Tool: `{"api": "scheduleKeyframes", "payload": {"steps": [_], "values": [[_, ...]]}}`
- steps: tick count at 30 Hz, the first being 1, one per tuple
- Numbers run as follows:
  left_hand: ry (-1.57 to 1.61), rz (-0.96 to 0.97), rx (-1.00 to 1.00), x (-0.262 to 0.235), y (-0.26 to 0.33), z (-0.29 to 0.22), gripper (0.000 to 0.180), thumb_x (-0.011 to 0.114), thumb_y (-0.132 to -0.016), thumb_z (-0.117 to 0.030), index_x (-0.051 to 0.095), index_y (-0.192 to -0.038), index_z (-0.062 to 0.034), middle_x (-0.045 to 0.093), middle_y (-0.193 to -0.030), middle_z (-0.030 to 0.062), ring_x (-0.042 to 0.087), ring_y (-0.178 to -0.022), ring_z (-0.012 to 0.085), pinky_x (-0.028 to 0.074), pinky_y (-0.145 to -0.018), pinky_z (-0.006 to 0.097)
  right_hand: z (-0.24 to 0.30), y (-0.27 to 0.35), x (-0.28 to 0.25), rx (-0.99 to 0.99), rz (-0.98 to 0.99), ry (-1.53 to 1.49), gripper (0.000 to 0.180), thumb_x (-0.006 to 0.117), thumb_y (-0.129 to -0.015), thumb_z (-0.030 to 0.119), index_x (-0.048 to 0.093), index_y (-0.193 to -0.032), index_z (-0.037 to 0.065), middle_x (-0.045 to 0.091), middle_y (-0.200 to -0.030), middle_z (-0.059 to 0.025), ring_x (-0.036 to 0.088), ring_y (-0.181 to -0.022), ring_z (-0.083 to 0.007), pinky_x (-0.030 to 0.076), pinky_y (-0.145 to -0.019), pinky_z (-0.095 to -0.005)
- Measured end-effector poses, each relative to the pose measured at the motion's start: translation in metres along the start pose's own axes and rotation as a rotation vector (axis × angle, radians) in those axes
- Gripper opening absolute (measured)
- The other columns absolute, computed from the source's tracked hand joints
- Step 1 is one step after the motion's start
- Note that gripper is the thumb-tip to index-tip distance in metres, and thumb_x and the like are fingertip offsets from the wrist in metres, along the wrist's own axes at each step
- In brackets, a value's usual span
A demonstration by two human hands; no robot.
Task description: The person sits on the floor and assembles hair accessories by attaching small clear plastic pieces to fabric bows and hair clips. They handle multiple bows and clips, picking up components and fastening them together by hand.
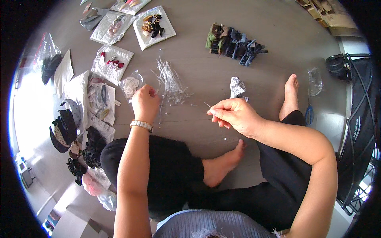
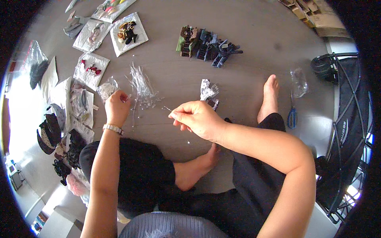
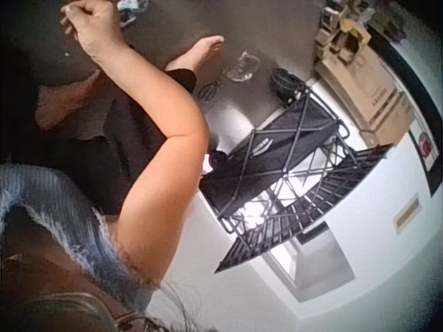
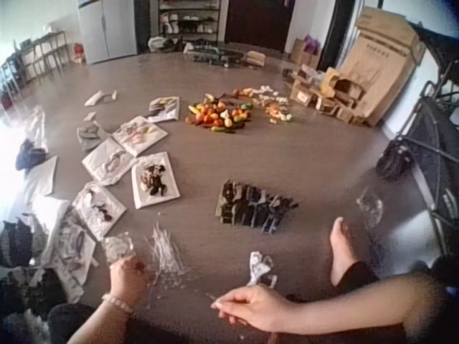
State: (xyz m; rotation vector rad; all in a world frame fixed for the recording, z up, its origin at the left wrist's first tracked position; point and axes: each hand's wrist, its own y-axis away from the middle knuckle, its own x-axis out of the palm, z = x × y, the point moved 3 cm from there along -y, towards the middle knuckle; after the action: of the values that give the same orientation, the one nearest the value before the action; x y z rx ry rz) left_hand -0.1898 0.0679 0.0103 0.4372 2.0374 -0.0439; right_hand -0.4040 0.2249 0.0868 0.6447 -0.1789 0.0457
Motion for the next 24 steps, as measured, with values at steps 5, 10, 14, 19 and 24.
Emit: {"api": "scheduleKeyframes", "payload": {"steps": [5,10,14,19,24], "values": [[0.662,0.084,-0.099,-0.022,0.011,-0.032,0.017,0.058,-0.076,-0.003,0.064,-0.092,-0.0011,0.064,-0.084,0.0085,0.062,-0.069,0.0198,0.05,-0.064,0.029,0.014,0.001,0.0,-0.033,-0.025,0.081,0.017,0.057,-0.09,0.017,0.065,-0.093,0.002,0.062,-0.075,-0.0001,0.052,-0.063,-0.0038,0.042,-0.054,-0.0181],[1.634,0.446,-0.3,-0.033,0.056,-0.079,0.017,0.057,-0.086,-0.003,0.061,-0.102,0.0012,0.065,-0.084,0.0106,0.064,-0.074,0.0197,0.053,-0.07,0.029,0.039,0.006,0.007,-0.246,-0.015,0.281,0.016,0.059,-0.089,0.014,0.065,-0.095,0.001,0.061,-0.076,-0.0005,0.052,-0.064,-0.0057,0.042,-0.056,-0.0195],[1.843,0.588,-0.473,-0.034,0.065,-0.083,0.016,0.057,-0.088,-0.007,0.061,-0.103,-0.0018,0.064,-0.092,0.0096,0.062,-0.089,0.0187,0.048,-0.08,0.03,0.049,0.009,0.021,-0.308,0.05,0.339,0.015,0.058,-0.088,0.011,0.064,-0.094,-0.001,0.06,-0.075,-0.0022,0.054,-0.066,-0.0076,0.044,-0.061,-0.0217],[2.022,0.68,-0.393,-0.039,0.068,-0.084,0.015,0.056,-0.089,-0.008,0.061,-0.102,-0.0028,0.064,-0.093,0.0075,0.061,-0.092,0.0169,0.046,-0.08,0.028,0.055,0.005,0.031,-0.279,0.052,0.464,0.013,0.058,-0.088,0.009,0.064,-0.093,-0.001,0.059,-0.074,-0.004,0.054,-0.066,-0.0086,0.044,-0.06,-0.0229],[2.019,0.701,-0.399,-0.042,0.069,-0.084,0.015,0.056,-0.089,-0.008,0.062,-0.102,-0.0028,0.064,-0.093,0.0091,0.06,-0.09,0.0164,0.046,-0.078,0.028,0.054,0.002,0.036,-0.324,0.035,0.468,0.012,0.059,-0.087,0.008,0.064,-0.093,-0.001,0.058,-0.073,-0.0042,0.054,-0.066,-0.0089,0.044,-0.06,-0.023]]}}
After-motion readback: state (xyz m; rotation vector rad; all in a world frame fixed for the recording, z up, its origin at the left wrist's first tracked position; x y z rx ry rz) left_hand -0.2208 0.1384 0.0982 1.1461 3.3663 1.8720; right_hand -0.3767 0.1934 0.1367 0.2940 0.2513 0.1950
